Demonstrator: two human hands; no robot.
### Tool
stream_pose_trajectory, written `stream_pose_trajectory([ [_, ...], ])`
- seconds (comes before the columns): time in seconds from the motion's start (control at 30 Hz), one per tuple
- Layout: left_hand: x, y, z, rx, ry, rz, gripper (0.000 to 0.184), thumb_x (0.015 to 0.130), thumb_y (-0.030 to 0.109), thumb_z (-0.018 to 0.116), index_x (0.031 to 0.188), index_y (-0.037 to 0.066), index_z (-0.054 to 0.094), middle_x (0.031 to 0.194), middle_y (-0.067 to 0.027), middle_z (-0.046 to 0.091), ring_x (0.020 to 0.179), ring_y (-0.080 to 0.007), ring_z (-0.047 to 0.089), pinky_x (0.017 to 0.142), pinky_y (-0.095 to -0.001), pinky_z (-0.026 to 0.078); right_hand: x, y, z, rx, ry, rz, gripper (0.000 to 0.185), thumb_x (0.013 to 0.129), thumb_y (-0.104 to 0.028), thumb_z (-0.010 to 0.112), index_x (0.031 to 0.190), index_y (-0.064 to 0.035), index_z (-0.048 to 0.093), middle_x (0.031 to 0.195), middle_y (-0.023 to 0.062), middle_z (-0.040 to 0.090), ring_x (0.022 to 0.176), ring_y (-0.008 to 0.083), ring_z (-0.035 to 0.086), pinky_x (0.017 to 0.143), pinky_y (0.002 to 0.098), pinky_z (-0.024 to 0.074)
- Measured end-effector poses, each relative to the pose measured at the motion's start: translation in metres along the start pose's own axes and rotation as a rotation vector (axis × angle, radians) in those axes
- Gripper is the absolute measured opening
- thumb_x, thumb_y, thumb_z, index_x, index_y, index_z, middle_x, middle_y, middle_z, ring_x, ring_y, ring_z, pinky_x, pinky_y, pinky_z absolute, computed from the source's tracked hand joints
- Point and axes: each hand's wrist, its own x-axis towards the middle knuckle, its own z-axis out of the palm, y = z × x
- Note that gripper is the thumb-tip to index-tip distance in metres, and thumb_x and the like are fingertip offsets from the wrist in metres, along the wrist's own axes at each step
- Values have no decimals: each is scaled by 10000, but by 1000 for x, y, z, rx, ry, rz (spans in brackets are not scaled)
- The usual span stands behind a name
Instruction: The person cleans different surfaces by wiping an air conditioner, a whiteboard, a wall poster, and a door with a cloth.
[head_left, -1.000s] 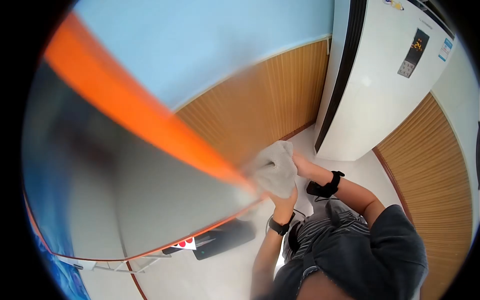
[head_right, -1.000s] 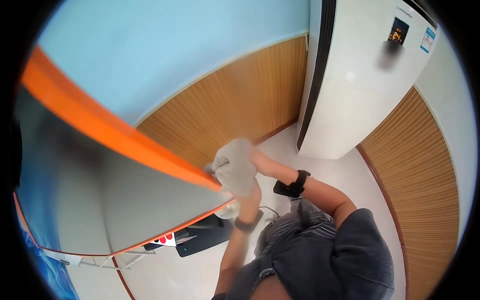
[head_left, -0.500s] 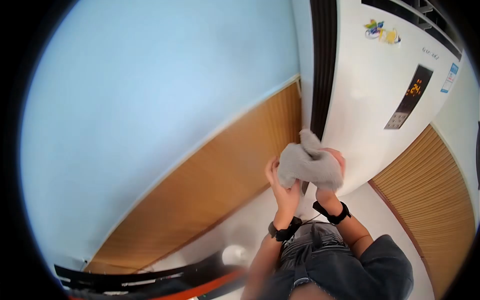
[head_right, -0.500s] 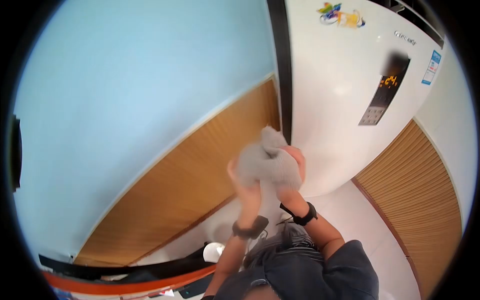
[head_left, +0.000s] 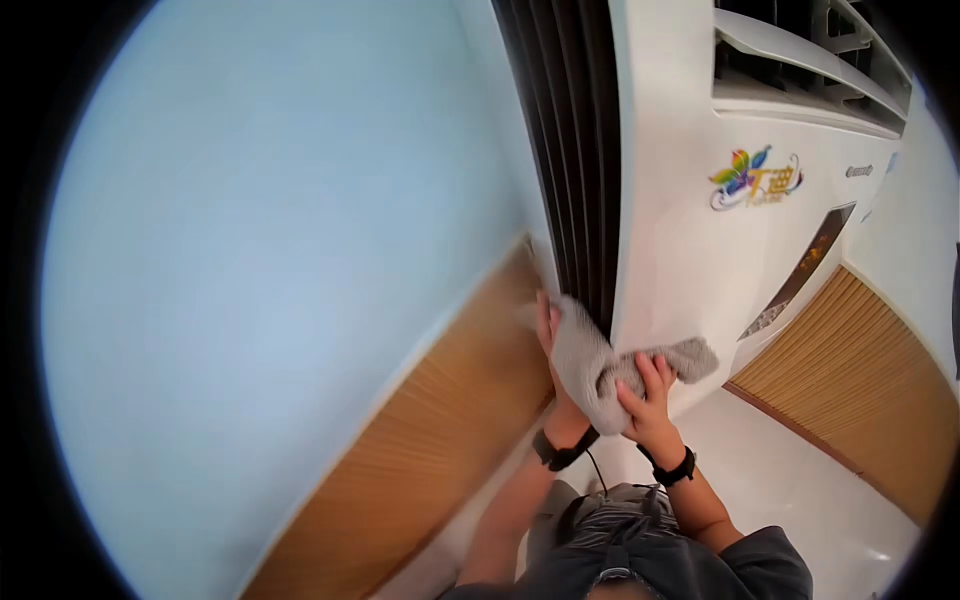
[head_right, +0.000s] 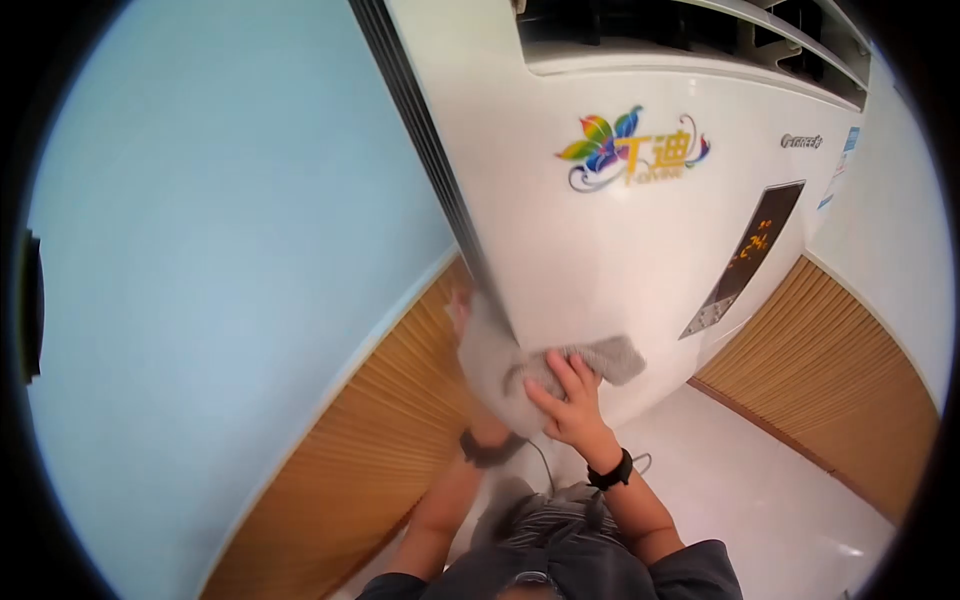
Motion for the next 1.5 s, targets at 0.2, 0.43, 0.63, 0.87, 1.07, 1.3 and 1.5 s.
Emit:
stream_pose_trajectory([
  [0.2, -119, -108, 20, -99, -405, 40, 756, 794, 298, 591, 1367, 71, 153, 1376, -241, 179, 1247, -431, 230, 999, -522, 232, -89, 9, 19, -61, -165, 28, 594, 630, -267, 671, 1192, -205, 488, 1368, 191, 282, 1242, 401, 235, 979, 507, 194],
  [0.43, -140, -134, 23, -255, -510, 192, 812, 766, 339, 624, 1371, 82, 148, 1391, -256, 101, 1262, -467, 144, 996, -572, 162, -34, -45, 57, -201, 205, 380, 775, 740, -261, 579, 1374, -73, 177, 1412, 283, 18, 1304, 438, 67, 1023, 542, 73],
  [0.63, 7, -57, -23, -487, -363, 233, 665, 818, 301, 538, 1348, 44, 229, 1389, -287, 54, 1264, -495, 75, 982, -615, 102, 72, -75, 21, -271, 292, 470, 754, 780, -237, 546, 1383, -35, 142, 1437, 230, -10, 1331, 373, 16, 1060, 448, 47],
  [0.87, 114, 1, -34, -633, -122, 240, 564, 793, 125, 412, 1320, -30, 284, 1394, -284, 105, 1289, -468, 44, 989, -585, 63, 195, -83, -41, -307, 194, 198, 792, 732, -195, 535, 1382, -10, 124, 1449, 187, -67, 1339, 328, -62, 1062, 416, 30],
  [1.07, 181, 27, -55, -690, -151, 340, 642, 760, 121, 423, 1354, -5, 214, 1404, -273, 85, 1292, -472, 20, 977, -603, 53, 261, -91, -65, -178, 173, 115, 851, 639, -41, 514, 1379, -1, 96, 1457, 149, -70, 1342, 295, -58, 1070, 383, 30],
  [1.3, 103, -7, -40, -609, -348, 305, 586, 821, 187, 390, 1351, 14, 210, 1409, -273, 46, 1283, -487, 32, 975, -616, 33, 184, -79, -37, -379, 143, 222, 792, 803, -263, 550, 1391, -35, 70, 1450, 177, -50, 1340, 314, -41, 1070, 405, 20],
  [1.5, -10, -56, -23, -578, -448, 218, 681, 818, 230, 495, 1358, -6, 151, 1382, -311, 29, 1262, -511, 35, 977, -614, 47, 100, -62, 2, -372, 200, 215, 877, 710, -360, 604, 1386, -52, 137, 1438, 218, -29, 1330, 380, -23, 1052, 469, 38],
])
